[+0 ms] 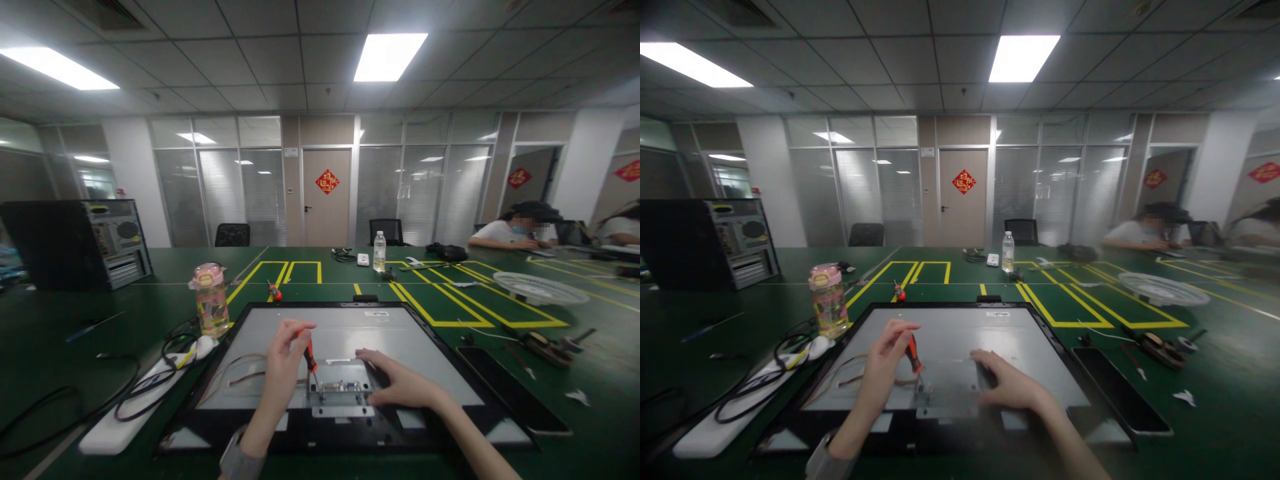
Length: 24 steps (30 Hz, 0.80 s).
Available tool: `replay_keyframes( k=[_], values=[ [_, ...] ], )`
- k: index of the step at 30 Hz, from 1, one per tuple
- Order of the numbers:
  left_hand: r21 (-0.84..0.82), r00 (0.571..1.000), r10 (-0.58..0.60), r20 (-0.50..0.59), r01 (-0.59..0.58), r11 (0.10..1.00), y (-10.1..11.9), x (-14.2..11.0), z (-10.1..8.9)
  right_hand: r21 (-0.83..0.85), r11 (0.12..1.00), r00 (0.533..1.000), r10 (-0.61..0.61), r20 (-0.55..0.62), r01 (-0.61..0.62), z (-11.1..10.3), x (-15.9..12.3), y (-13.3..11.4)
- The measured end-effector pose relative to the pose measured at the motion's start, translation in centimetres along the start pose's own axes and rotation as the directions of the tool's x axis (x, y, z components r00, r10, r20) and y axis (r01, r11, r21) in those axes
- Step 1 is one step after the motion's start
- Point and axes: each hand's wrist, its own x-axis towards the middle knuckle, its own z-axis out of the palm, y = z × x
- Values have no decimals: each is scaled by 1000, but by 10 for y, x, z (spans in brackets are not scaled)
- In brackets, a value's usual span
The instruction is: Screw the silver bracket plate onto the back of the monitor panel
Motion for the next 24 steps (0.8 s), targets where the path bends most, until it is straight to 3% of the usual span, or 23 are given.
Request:
replay_keyframes(
  k=[6, 11, 18, 24],
  values=[
    [11, 999, -23, 23, 23, 1000, 4, 0, 0, 7, 1000, 1000, -10, -5, 10, 0, 0, 0],
    [-72, 992, -121, 26, 122, 990, 6, -1, 0, 3, 1000, 1000, 6, 0, -6, -1, 0, -1],
    [-38, 999, -30, 28, 31, 999, 1, -1, 3, -13, 1000, 1000, 20, 8, -19, -2, -1, -4],
    [-63, 992, -120, 24, 121, 991, 2, -1, 0, 1, 1000, 1000, 27, 11, -27, -2, -2, -6]
  ],
)
